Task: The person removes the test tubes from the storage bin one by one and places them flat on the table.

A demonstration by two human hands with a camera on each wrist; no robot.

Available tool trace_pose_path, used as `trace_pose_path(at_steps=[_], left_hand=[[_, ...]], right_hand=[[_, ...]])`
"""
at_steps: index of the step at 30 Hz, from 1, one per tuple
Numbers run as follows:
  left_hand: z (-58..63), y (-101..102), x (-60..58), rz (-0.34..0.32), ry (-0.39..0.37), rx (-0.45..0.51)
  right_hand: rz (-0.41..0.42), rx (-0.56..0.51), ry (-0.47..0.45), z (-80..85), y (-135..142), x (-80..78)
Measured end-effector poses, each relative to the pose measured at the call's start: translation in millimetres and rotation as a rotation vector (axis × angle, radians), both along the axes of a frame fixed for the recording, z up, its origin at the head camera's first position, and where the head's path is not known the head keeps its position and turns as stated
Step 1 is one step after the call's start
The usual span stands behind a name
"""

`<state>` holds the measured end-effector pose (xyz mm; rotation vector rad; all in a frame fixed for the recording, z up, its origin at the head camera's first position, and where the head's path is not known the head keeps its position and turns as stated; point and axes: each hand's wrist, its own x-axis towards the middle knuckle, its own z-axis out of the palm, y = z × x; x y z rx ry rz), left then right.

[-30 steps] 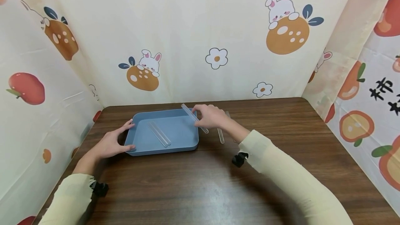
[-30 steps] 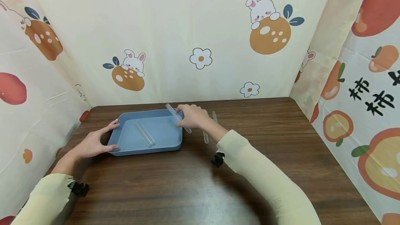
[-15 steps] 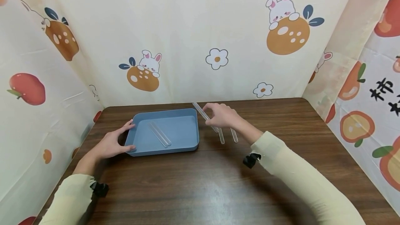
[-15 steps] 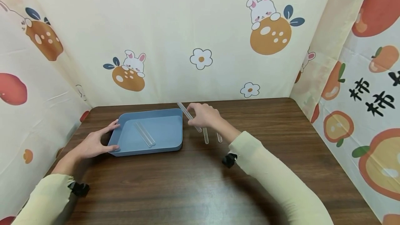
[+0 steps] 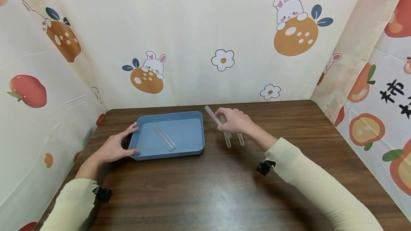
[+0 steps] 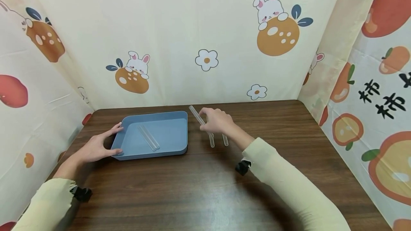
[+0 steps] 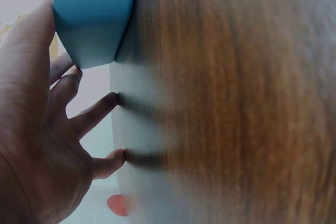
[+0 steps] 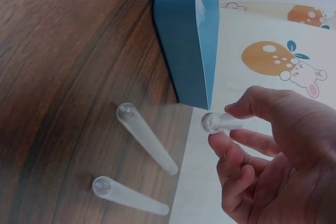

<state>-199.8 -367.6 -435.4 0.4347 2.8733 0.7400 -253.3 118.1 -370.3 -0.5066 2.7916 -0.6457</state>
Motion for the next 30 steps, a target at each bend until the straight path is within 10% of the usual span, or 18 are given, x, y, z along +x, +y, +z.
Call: trace_pose_path(at_steps=[30], left_hand=[[2.4, -0.2, -0.1, 0.001, -0.022, -0.005]], right_hand=[[-0.143, -0.012, 0.037, -23.4, 59.9, 13.4]])
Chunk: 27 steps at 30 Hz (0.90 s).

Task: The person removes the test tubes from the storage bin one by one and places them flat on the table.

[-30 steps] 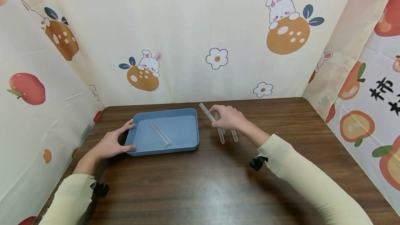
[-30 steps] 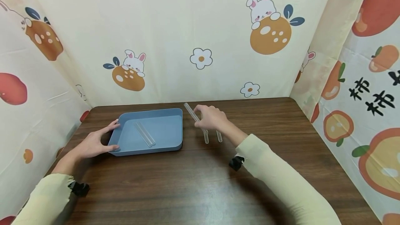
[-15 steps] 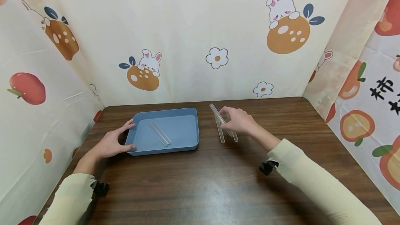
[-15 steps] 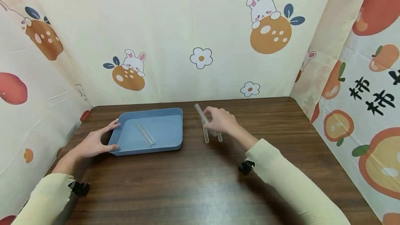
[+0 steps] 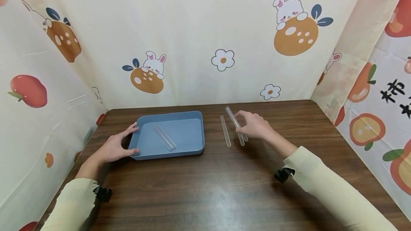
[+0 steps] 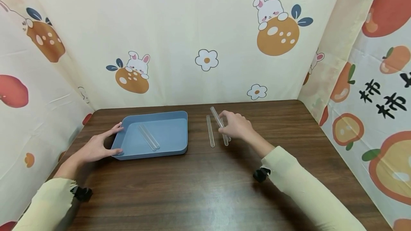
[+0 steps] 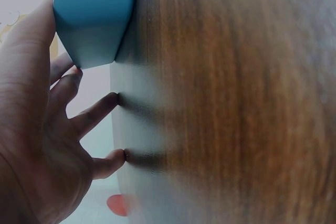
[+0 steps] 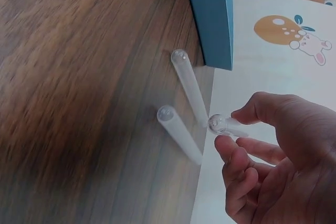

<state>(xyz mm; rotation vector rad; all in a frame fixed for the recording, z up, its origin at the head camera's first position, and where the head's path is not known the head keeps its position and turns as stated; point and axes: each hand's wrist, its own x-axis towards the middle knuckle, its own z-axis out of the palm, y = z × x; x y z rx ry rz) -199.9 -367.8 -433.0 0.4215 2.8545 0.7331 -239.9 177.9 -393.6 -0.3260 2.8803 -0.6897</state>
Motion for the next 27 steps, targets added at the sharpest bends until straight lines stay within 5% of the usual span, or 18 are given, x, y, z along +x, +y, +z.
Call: trace_pose_path(at_steps=[27], left_hand=[[0.6, -0.1, 0.6, 0.003, -0.003, 0.0]], right_hand=[[-0.084, 0.054, -0.046, -14.9, 37.7, 6.9]])
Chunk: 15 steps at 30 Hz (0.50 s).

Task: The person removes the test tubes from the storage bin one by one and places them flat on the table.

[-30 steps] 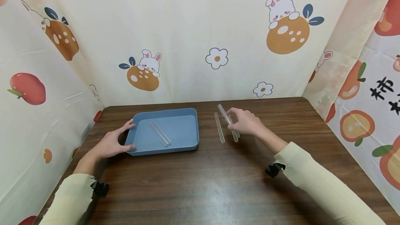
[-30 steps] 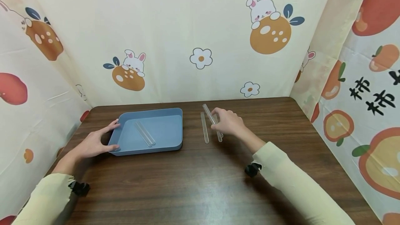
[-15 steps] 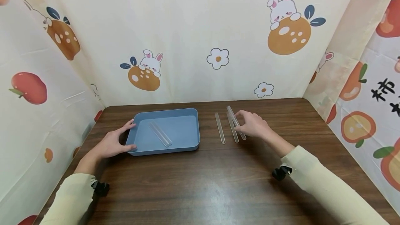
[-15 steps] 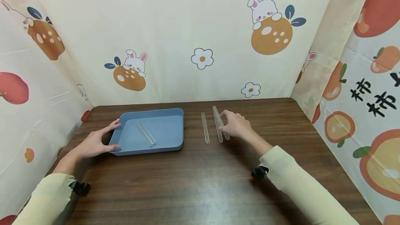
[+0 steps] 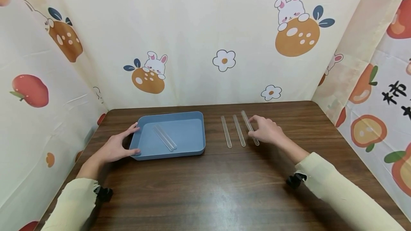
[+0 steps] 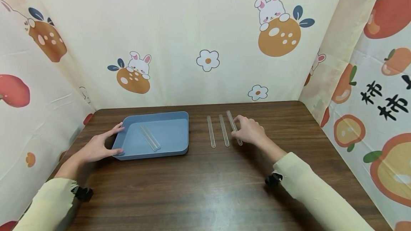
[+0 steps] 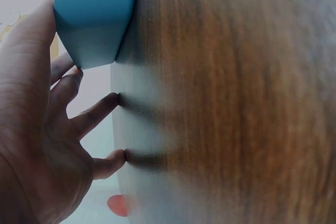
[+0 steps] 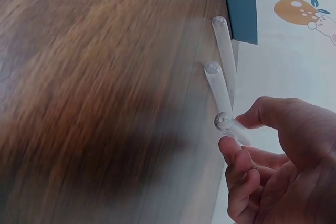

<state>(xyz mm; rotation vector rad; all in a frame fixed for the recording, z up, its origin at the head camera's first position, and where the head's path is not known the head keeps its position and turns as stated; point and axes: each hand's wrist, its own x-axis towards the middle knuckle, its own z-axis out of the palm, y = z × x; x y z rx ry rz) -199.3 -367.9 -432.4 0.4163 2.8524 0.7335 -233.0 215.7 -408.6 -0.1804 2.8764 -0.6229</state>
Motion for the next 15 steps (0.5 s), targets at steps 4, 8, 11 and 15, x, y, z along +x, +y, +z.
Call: trace_pose_path(at_steps=[4, 8, 11, 15], left_hand=[[1.0, 0.2, 0.3, -0.004, 0.005, 0.004], [1.3, 0.2, 0.7, -0.005, 0.001, 0.006], [1.0, 0.2, 1.0, -0.003, -0.001, 0.006], [0.4, -0.2, 1.2, 0.001, 0.004, 0.005]], right_hand=[[-0.012, 0.012, -0.002, 0.4, 2.4, 0.6], [-0.018, 0.018, -0.006, -1.2, 3.7, 0.5], [-0.024, 0.021, -0.01, -2.3, 4.1, -0.3], [-0.038, 0.026, -0.013, -3.5, 5.4, -3.3]])
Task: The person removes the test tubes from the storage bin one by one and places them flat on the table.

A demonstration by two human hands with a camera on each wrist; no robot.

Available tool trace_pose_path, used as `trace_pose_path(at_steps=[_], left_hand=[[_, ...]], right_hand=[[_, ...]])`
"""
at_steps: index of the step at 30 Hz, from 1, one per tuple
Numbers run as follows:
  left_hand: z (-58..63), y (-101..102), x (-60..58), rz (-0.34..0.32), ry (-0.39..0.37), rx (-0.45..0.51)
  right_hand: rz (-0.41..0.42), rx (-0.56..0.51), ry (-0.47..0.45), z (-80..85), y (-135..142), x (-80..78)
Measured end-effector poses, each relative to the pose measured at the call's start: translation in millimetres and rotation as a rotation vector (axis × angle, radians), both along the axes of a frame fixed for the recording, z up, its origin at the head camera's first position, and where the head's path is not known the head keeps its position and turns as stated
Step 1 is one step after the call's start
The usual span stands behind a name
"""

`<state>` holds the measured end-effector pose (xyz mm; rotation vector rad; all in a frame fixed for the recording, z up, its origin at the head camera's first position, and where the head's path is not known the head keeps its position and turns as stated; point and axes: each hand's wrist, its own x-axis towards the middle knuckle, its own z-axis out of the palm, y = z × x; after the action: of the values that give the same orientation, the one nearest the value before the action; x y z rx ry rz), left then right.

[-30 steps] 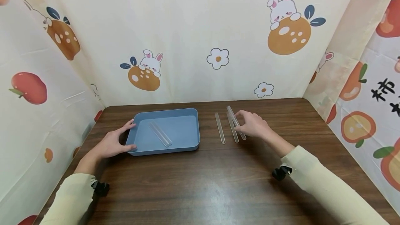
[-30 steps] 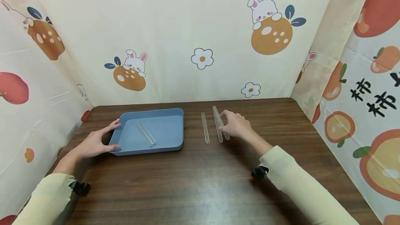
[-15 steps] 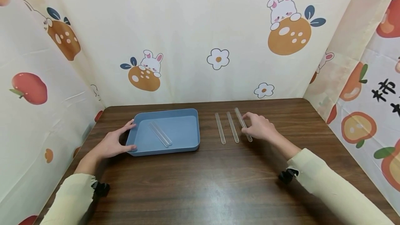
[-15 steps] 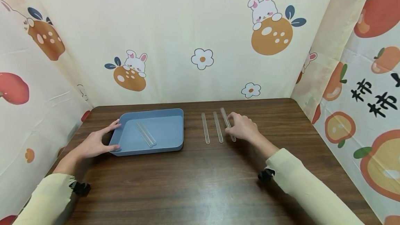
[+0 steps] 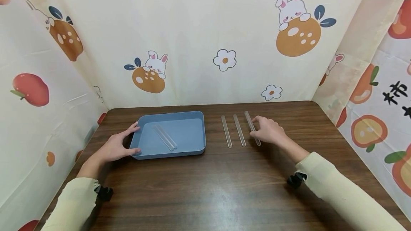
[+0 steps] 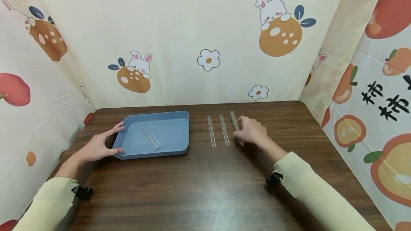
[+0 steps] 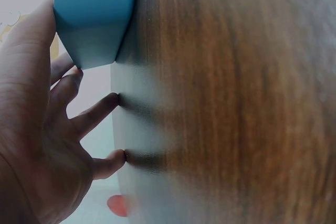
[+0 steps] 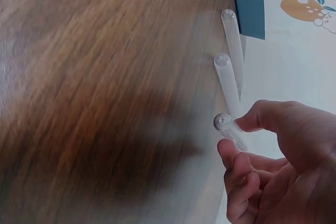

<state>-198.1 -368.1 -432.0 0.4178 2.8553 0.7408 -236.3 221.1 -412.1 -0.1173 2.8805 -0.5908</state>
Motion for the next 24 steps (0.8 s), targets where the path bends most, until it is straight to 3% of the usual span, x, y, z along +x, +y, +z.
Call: trace_pose_path(at_steps=[24], left_hand=[[-1.2, 0.1, -0.3, -0.004, 0.008, 0.005]], right_hand=[[-0.003, 0.035, -0.031, -9.7, 3.8, -5.5]])
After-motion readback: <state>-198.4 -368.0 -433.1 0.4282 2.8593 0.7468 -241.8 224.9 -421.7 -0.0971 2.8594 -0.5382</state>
